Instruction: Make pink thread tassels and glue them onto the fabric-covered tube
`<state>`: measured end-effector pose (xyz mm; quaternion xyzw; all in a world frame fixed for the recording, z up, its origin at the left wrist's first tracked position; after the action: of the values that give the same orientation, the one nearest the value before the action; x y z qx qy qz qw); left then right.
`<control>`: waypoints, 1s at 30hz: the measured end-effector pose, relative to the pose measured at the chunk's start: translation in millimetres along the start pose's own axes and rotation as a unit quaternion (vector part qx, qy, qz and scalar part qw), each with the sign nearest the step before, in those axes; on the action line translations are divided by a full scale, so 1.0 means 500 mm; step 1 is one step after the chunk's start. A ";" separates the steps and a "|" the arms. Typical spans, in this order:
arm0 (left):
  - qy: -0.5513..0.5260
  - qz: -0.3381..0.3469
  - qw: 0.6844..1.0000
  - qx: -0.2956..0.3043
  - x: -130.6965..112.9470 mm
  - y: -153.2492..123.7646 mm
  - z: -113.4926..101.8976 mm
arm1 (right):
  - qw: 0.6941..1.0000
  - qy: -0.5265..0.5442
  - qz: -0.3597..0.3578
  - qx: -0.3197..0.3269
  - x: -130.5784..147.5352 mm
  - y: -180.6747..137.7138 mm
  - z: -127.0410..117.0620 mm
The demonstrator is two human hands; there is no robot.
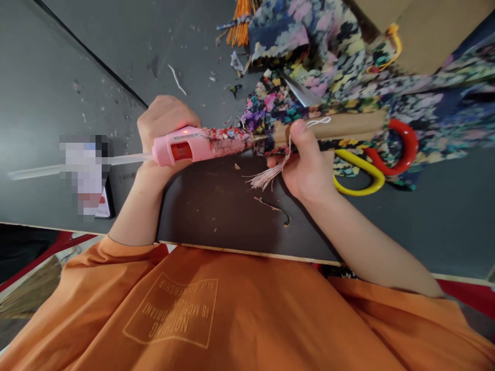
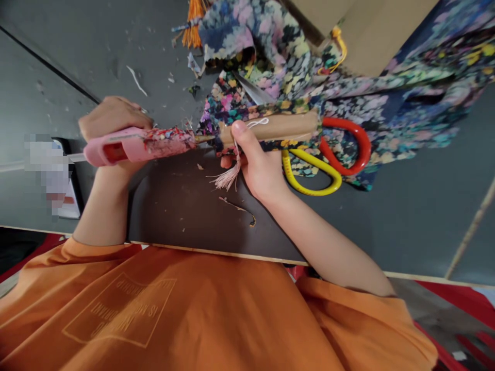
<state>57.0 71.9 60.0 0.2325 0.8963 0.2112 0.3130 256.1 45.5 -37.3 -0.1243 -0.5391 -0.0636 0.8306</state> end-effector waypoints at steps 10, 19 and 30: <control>0.009 0.057 0.998 -0.014 -0.020 -0.003 -0.005 | 0.998 -0.040 -0.020 0.032 0.004 0.000 0.004; -0.001 0.063 0.998 0.013 -0.023 -0.003 -0.001 | 0.997 -0.063 -0.009 0.046 -0.001 -0.004 0.007; 0.016 0.047 0.999 -0.006 -0.022 -0.001 -0.002 | 0.993 -0.105 -0.012 0.043 0.003 -0.013 -0.003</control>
<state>63.7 65.4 65.6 0.2690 0.8880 0.2344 0.2900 256.7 39.0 -35.7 -0.0879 -0.6271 -0.0366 0.7731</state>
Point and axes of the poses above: each hand's wrist, its own y-axis towards the middle knuckle, its own z-axis out of the palm, x = y × z, the point moved 10 cm from there along y, towards the middle knuckle, and after that the axes turned 12 degrees about -z, right-handed, at the moved point
